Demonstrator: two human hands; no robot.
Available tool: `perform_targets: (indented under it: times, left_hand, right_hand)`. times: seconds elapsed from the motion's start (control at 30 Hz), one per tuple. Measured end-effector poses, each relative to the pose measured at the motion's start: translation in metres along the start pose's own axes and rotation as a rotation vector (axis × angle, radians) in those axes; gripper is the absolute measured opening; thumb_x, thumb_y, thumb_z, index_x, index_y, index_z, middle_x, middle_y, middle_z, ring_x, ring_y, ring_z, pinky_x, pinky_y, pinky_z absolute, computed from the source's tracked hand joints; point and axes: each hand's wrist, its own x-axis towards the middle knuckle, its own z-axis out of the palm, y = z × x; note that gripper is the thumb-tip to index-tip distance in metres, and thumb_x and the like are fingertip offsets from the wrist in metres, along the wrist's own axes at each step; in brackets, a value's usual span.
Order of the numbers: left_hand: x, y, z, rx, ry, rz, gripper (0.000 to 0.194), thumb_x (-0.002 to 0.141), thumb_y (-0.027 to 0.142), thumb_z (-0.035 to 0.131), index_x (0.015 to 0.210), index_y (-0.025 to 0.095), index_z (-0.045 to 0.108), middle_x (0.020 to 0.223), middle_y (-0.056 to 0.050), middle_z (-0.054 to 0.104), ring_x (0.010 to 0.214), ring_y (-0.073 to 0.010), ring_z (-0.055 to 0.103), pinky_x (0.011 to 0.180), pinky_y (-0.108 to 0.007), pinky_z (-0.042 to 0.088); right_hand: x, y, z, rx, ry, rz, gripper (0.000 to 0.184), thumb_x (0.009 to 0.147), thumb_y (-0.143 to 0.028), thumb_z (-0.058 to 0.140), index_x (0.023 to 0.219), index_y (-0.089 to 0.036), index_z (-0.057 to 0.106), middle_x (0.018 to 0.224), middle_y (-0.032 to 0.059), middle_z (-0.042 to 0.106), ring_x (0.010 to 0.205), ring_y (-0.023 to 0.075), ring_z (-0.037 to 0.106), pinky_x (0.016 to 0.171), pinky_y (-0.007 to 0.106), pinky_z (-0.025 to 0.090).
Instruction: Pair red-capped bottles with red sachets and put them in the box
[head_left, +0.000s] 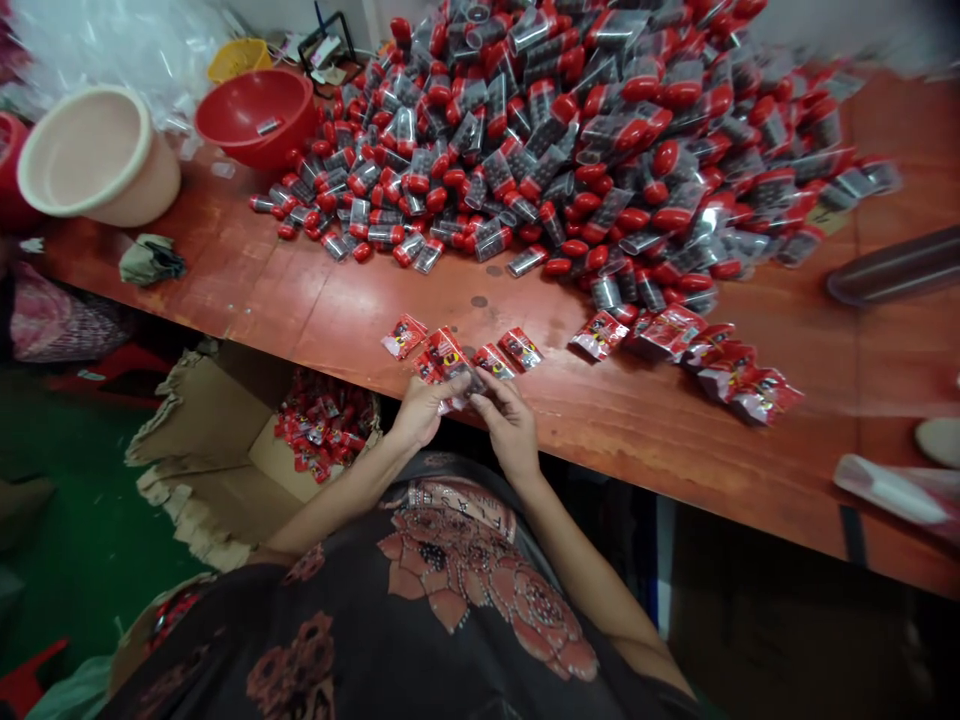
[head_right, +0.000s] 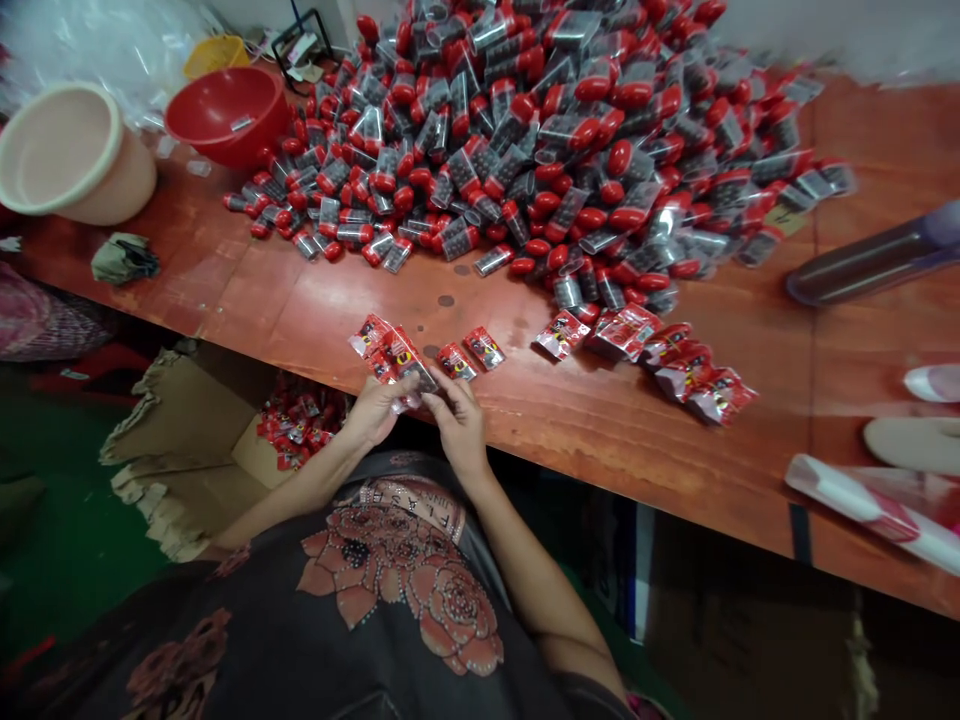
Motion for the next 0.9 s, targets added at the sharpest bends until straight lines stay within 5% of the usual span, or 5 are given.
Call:
perform_targets:
  times: [0.17, 0.33, 0.53, 0.7, 0.9]
  left_hand:
    - [0.006, 0.006, -0.004, -0.005, 0.111, 0.101, 0.038, 0.05, 0.022, 0.089, 0.08, 0.014, 0.069, 0.077, -0.001, 0.072, 0.067, -0.0144, 0.066, 0.071, -0.028, 0.051]
    - [0.002, 0.0, -0.008, -0.003, 0.108, 0.097, 0.031, 0.056, 0.025, 0.086, 0.079, 0.014, 0.069, 0.076, -0.001, 0.071, 0.065, -0.0119, 0.065, 0.067, -0.025, 0.05]
    - [-0.001, -0.001, -0.009, -0.005, 0.085, 0.129, 0.031, 0.051, 0.019, 0.088, 0.077, 0.014, 0.07, 0.076, -0.001, 0.072, 0.068, -0.0127, 0.065, 0.072, -0.026, 0.051]
    - [-0.007, -0.008, -0.005, 0.0, 0.076, 0.095, 0.029, 0.054, 0.019, 0.086, 0.077, 0.014, 0.071, 0.077, -0.001, 0.072, 0.068, -0.0126, 0.066, 0.071, -0.026, 0.051]
    - [-0.013, -0.015, -0.003, 0.021, 0.037, 0.059, 0.03, 0.055, 0.017, 0.086, 0.079, 0.014, 0.069, 0.079, -0.001, 0.071, 0.068, -0.0117, 0.064, 0.069, -0.025, 0.051]
  right_hand:
    - [-0.005, 0.0, 0.002, 0.057, 0.038, 0.051, 0.038, 0.086, -0.034, 0.062, 0.123, -0.033, 0.064, 0.096, 0.0019, 0.059, 0.081, 0.0144, 0.061, 0.078, 0.034, 0.056]
    - [-0.003, -0.001, 0.004, -0.004, 0.041, 0.005, 0.035, 0.085, -0.032, 0.063, 0.12, -0.034, 0.066, 0.09, 0.0003, 0.058, 0.078, 0.0136, 0.059, 0.08, 0.035, 0.055]
    - [-0.006, 0.001, 0.016, 0.274, 0.039, 0.161, 0.036, 0.081, -0.032, 0.068, 0.117, -0.032, 0.067, 0.108, 0.0022, 0.068, 0.087, 0.0163, 0.066, 0.083, 0.038, 0.058]
    - [-0.009, 0.008, 0.023, 0.294, 0.118, 0.135, 0.031, 0.078, -0.031, 0.071, 0.109, -0.029, 0.071, 0.104, 0.0025, 0.07, 0.094, 0.0173, 0.066, 0.091, 0.039, 0.055]
    - [-0.01, 0.012, 0.017, 0.253, 0.081, 0.132, 0.044, 0.081, -0.031, 0.067, 0.125, -0.034, 0.063, 0.106, 0.0017, 0.068, 0.088, 0.015, 0.065, 0.082, 0.035, 0.058]
